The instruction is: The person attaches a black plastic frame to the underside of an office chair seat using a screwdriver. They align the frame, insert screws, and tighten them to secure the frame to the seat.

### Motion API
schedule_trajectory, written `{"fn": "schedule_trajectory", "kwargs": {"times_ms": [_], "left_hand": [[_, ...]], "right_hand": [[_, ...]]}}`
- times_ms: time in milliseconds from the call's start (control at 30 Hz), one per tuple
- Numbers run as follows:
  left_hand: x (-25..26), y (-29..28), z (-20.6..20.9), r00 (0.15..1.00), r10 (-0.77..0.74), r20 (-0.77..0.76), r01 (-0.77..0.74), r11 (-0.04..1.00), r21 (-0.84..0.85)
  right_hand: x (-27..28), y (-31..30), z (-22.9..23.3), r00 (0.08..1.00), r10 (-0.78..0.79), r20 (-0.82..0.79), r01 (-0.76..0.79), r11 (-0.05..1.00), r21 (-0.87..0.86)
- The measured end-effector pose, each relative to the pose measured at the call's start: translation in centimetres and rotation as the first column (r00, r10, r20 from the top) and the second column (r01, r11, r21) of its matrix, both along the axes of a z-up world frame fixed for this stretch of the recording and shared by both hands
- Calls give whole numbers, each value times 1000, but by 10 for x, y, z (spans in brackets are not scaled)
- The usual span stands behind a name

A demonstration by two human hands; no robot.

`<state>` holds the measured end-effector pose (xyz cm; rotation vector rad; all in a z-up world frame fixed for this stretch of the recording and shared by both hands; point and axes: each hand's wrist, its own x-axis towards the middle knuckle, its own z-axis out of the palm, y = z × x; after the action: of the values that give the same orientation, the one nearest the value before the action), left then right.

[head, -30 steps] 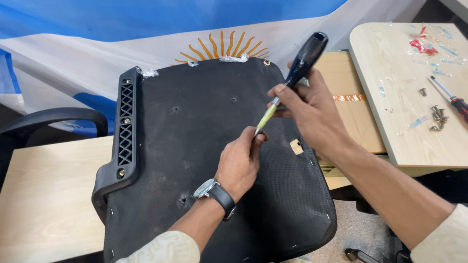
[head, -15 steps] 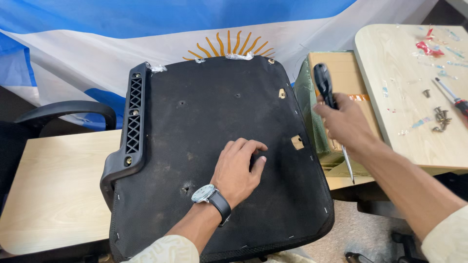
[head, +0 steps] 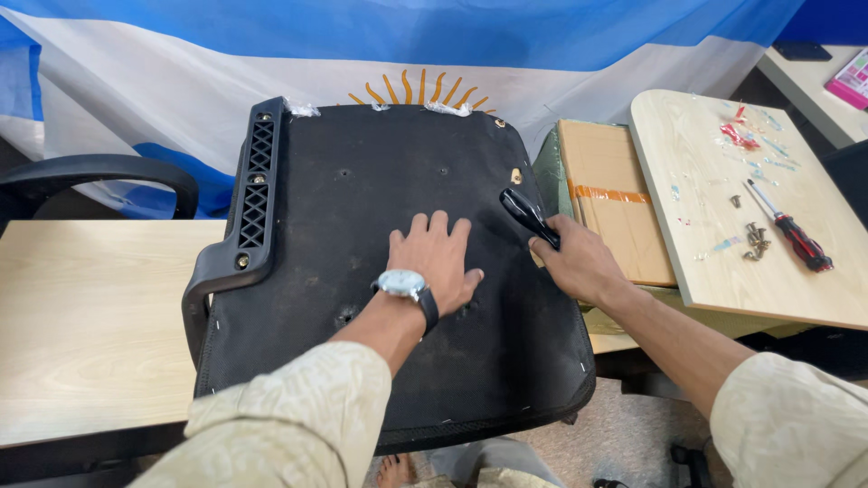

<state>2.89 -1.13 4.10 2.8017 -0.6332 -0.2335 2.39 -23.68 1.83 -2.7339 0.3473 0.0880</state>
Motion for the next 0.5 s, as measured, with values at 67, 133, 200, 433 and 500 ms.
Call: {"fn": "schedule_trajectory", "kwargs": {"times_ms": [67, 133, 200, 433, 500], "left_hand": [[14, -5, 12, 1000, -3, -29, 4, 999, 46], [21, -12, 19, 999, -9, -54, 14, 995, 101], [25, -20, 23, 997, -14, -76, 27, 985, 170], [28, -41, 12, 994, 46, -101, -19, 968, 250], [34, -51, 15, 980, 96, -172, -56, 972, 226]], "right_hand": [[3, 0, -2, 999, 47, -20, -47, 999, -1], [6, -3, -1, 995, 96, 1, -96, 995, -16], [6, -4, -1, 987, 153, 59, -150, 988, -47], [1, -12, -4, 994, 106, 18, -107, 994, 21], [5, -15, -3, 996, 92, 19, -93, 994, 53]]}}
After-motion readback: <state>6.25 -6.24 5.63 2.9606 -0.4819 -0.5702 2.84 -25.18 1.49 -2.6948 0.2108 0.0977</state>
